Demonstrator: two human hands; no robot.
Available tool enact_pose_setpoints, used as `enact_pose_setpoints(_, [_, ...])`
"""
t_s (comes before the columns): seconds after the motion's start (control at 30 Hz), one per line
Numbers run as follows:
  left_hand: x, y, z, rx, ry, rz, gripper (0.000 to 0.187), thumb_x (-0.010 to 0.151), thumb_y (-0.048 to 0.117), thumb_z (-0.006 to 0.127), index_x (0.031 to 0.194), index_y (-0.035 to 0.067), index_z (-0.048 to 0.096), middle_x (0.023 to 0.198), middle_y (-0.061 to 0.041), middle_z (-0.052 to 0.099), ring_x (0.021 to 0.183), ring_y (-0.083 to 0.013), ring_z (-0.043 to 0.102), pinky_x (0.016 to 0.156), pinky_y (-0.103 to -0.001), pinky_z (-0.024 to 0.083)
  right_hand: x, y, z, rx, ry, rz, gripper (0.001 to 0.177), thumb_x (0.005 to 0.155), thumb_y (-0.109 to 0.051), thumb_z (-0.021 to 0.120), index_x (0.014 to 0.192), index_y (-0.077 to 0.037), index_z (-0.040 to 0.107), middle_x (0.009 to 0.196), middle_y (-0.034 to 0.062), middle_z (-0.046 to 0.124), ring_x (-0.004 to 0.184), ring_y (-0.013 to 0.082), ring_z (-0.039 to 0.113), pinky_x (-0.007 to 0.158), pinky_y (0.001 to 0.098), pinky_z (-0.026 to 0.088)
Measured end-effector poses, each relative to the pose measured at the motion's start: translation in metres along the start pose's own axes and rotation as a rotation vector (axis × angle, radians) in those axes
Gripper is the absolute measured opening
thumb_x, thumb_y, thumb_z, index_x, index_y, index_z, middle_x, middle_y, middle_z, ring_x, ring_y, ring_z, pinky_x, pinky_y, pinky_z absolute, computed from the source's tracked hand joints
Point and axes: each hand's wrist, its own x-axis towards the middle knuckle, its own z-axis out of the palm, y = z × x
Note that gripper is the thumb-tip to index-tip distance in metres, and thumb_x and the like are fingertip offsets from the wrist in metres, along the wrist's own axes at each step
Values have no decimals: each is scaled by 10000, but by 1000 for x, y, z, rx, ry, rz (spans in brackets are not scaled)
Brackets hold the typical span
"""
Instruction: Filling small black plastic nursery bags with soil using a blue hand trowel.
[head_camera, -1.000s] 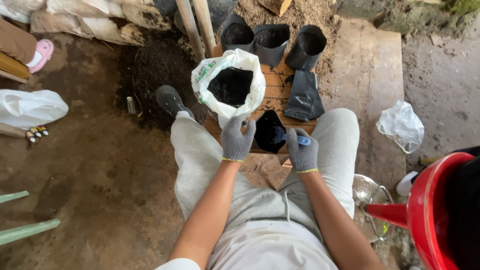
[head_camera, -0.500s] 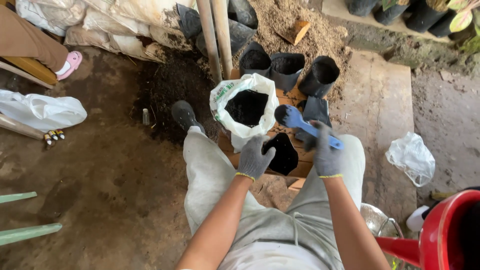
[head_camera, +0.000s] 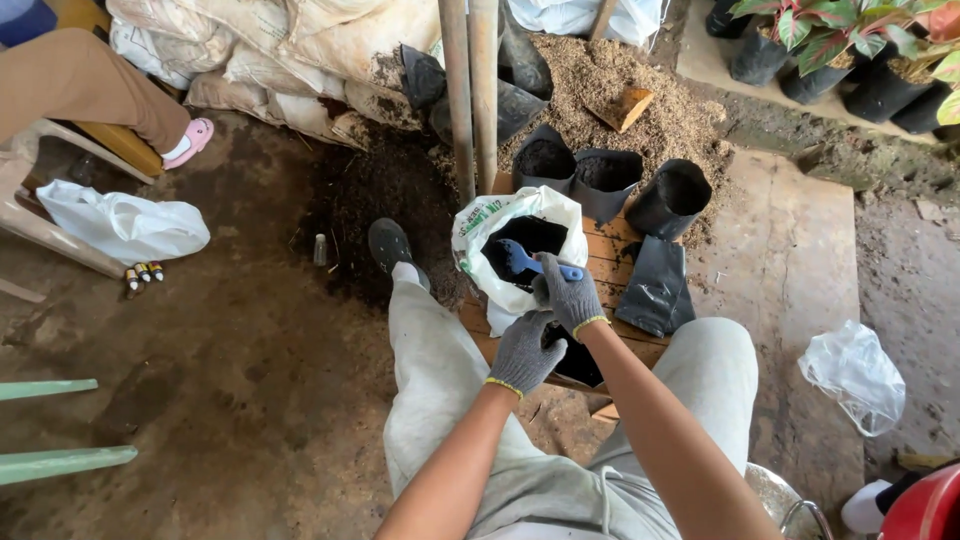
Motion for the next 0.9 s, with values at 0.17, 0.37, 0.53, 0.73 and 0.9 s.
enact_pose_setpoints(0.17, [4, 16, -7, -39, 0, 59, 329, 843, 362, 687, 1116, 179, 677, 978, -103, 719, 957, -331, 723, 790, -466, 610, -28, -49, 6, 97, 182, 171, 644, 891, -588, 722, 900, 55, 703, 852, 230, 707, 936, 337, 678, 931, 548, 504])
enact_pose_setpoints(0.37, [-2, 4, -7, -35, -16, 39, 375, 846, 363, 685, 1153, 148, 676, 1007, -150, 708, 970, -363, 721, 808, -504, 605, -2, -17, 2, 492, 275, 301, 645, 908, -434, 753, 1253, 98, 640, 1223, 258, 679, 1190, 386, 651, 1018, 554, 526])
enact_pose_setpoints(0.53, [-4, -2, -2, 24, 11, -1, 355, 858, 383, 677, 1148, 179, 674, 992, -129, 707, 947, -349, 725, 811, -504, 604, 2, -17, -22, 404, 196, 241, 511, 954, -476, 692, 1145, -6, 758, 1087, 234, 732, 1009, 363, 722, 897, 512, 596])
enact_pose_setpoints(0.73, [-4, 2, -6, 37, -8, -47, 274, 900, 381, 652, 1113, 214, 690, 984, -93, 717, 944, -309, 738, 804, -458, 619, 33, 26, -46, 349, 211, 148, 502, 945, -482, 735, 1085, -1, 767, 900, 219, 732, 779, 314, 731, 702, 458, 615])
enact_pose_setpoints(0.9, [-5, 4, -14, 33, -12, -70, 224, 927, 381, 642, 1067, 215, 699, 960, -83, 719, 937, -291, 740, 794, -443, 630, 25, 17, -51, 431, 129, 88, 422, 1034, -398, 614, 1093, -5, 757, 675, 220, 669, 514, 302, 660, 458, 358, 568])
